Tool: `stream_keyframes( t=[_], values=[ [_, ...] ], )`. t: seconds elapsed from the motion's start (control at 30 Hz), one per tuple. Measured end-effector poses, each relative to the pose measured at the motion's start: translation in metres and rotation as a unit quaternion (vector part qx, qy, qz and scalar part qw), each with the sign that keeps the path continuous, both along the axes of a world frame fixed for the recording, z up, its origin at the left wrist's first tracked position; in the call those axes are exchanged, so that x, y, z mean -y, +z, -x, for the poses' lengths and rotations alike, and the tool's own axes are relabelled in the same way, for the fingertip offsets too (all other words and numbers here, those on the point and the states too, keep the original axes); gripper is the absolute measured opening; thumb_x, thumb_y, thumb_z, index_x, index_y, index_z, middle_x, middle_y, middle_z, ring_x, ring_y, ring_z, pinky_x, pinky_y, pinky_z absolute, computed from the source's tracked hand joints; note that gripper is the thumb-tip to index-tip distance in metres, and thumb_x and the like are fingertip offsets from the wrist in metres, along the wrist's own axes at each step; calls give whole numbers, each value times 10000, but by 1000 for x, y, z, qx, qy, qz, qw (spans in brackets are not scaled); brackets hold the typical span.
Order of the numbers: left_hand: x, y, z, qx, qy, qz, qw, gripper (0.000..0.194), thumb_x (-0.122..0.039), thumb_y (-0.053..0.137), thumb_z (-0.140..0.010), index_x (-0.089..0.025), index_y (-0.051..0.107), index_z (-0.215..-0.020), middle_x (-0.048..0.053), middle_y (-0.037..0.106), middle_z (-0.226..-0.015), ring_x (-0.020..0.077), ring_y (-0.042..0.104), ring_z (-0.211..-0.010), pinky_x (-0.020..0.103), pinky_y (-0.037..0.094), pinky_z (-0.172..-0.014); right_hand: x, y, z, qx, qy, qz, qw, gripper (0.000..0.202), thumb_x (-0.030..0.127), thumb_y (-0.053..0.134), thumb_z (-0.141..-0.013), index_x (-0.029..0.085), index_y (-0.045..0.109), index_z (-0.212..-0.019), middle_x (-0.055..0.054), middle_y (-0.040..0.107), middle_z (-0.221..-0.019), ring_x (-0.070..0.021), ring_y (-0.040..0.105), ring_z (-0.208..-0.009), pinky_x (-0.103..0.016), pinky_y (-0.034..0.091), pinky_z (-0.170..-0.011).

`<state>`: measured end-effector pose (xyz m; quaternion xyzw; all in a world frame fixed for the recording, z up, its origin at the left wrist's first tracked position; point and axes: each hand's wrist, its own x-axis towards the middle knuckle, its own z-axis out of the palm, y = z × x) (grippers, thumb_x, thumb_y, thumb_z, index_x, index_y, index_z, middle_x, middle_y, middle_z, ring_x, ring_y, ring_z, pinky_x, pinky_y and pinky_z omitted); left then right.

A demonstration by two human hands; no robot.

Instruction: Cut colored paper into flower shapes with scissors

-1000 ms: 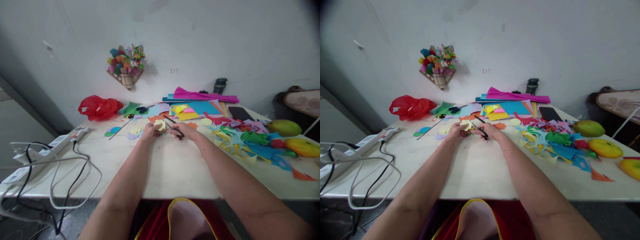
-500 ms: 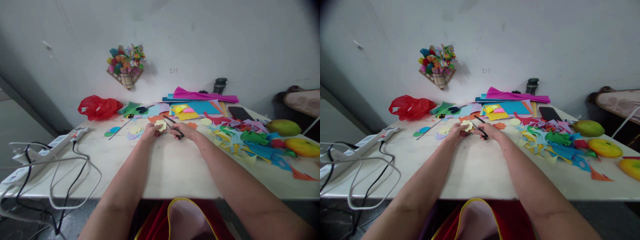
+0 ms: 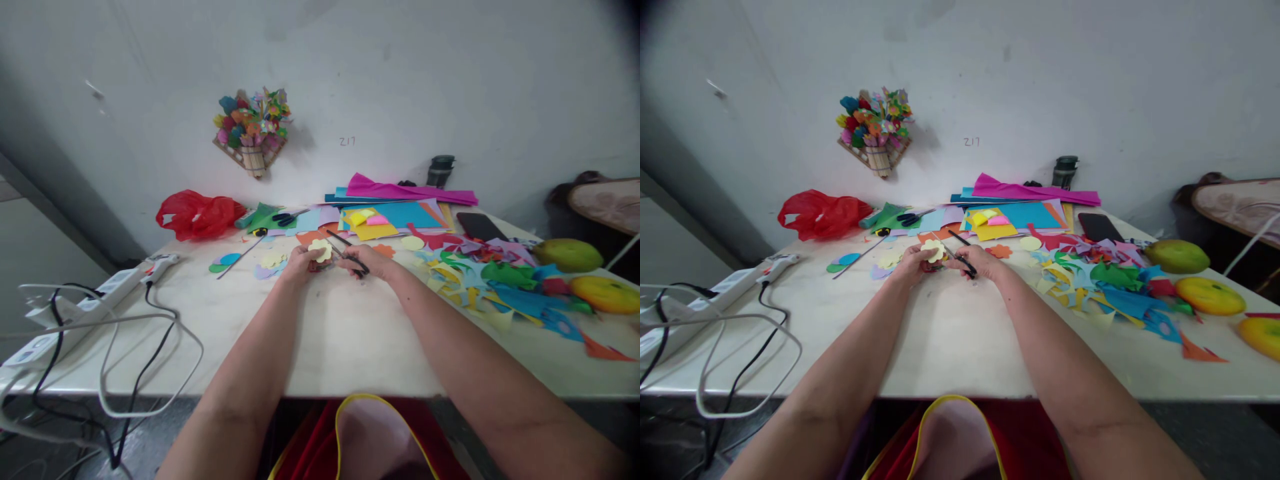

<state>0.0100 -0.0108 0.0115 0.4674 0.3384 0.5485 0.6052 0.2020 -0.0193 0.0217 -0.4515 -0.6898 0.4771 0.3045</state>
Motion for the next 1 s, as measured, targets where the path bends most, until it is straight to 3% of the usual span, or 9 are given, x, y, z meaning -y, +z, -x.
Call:
stream_keyframes(
  t=[0.27,1.0],
  values=[
    [-3,-3,2,9,13,6,1000,310,-259,881,-495,-103,691,-685,106,705,-695,194,669,-649,330,562,-684,9,11,4,12,-18,18,1000,341,337,854,-673,168,559,-698,51,530,-463,-74,467,-365,-182,367,-367],
    [-5,-5,4,13,12,6,1000,332,-249,867,-521,-117,672,-754,75,703,-732,182,692,-674,321,580,-726,8,10,3,22,-16,13,1000,342,362,853,-666,162,576,-681,49,531,-449,-72,467,-349,-174,356,-350]
  ],
)
